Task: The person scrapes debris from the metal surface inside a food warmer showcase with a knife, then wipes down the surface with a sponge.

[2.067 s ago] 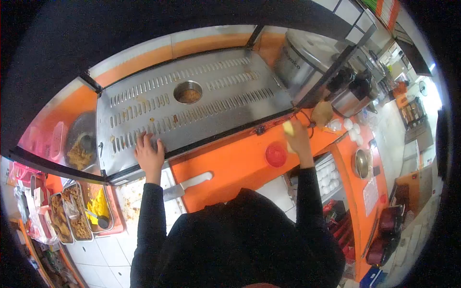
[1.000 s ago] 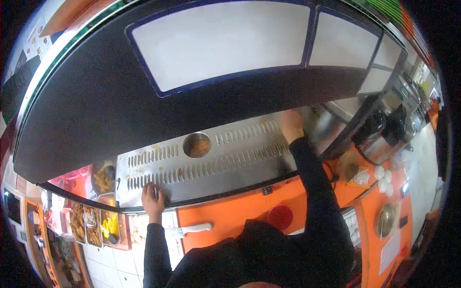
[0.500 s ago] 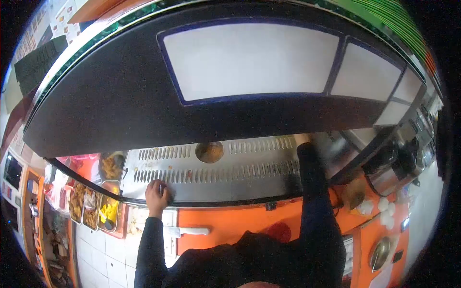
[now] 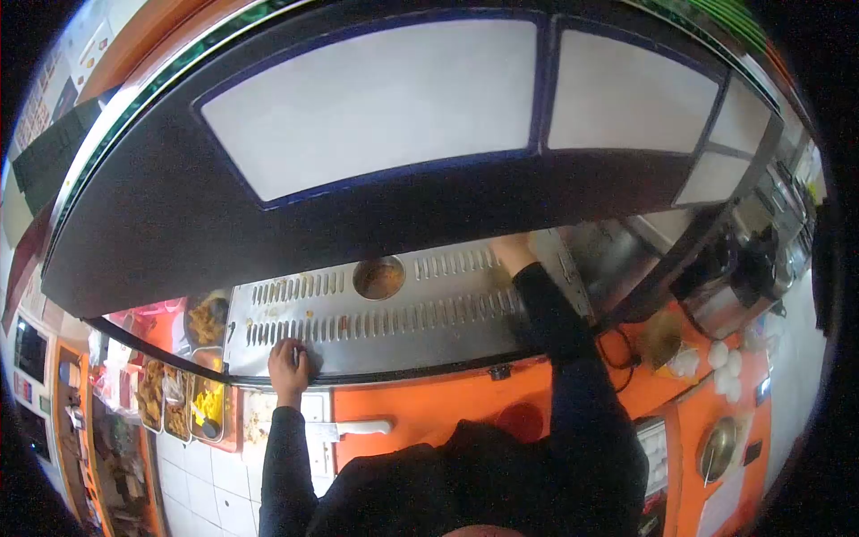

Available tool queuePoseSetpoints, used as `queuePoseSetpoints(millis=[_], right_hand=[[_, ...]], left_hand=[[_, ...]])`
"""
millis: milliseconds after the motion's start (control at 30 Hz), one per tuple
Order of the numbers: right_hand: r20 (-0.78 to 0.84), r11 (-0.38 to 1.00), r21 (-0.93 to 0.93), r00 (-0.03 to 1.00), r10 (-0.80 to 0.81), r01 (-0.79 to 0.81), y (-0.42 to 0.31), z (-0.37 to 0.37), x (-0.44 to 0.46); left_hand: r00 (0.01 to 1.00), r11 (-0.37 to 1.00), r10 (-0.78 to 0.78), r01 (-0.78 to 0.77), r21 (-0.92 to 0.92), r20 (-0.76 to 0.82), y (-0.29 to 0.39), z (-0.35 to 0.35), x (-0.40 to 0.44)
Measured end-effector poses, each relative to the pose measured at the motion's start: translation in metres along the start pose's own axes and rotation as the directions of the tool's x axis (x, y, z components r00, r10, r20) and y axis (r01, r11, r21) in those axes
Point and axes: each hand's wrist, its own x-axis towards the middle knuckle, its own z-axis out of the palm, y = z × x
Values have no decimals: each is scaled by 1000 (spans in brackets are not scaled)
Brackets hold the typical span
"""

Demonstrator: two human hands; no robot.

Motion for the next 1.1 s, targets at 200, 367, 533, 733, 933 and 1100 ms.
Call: queuePoseSetpoints(millis=[200, 367, 533, 733, 933, 1100], right_hand=[[281, 837, -539, 916, 288, -97, 76, -111, -58], [229, 861, -457, 905, 358, -225, 74, -113, -92], [149, 964, -266, 986, 73, -31, 53, -97, -28], [181, 762, -526, 826, 533, -377, -1, -145, -69], [201, 806, -550, 903, 379, -216, 63, -115, -105], [174, 926, -324, 950, 258, -192, 86, -85, -47]], left_hand=[[999, 998, 45, -46, -32, -28, 3, 1, 1], [999, 999, 32, -31, -27, 7, 4, 0, 2], [999, 999, 33, -33, -21, 8, -7, 5, -3], [998, 1000, -21, 22, -12, 51, 1, 0, -2], [1000, 1000, 24, -24, -3, 16, -5, 4, -4], [998, 1000, 10, -9, -29, 55, -7, 3, -3]])
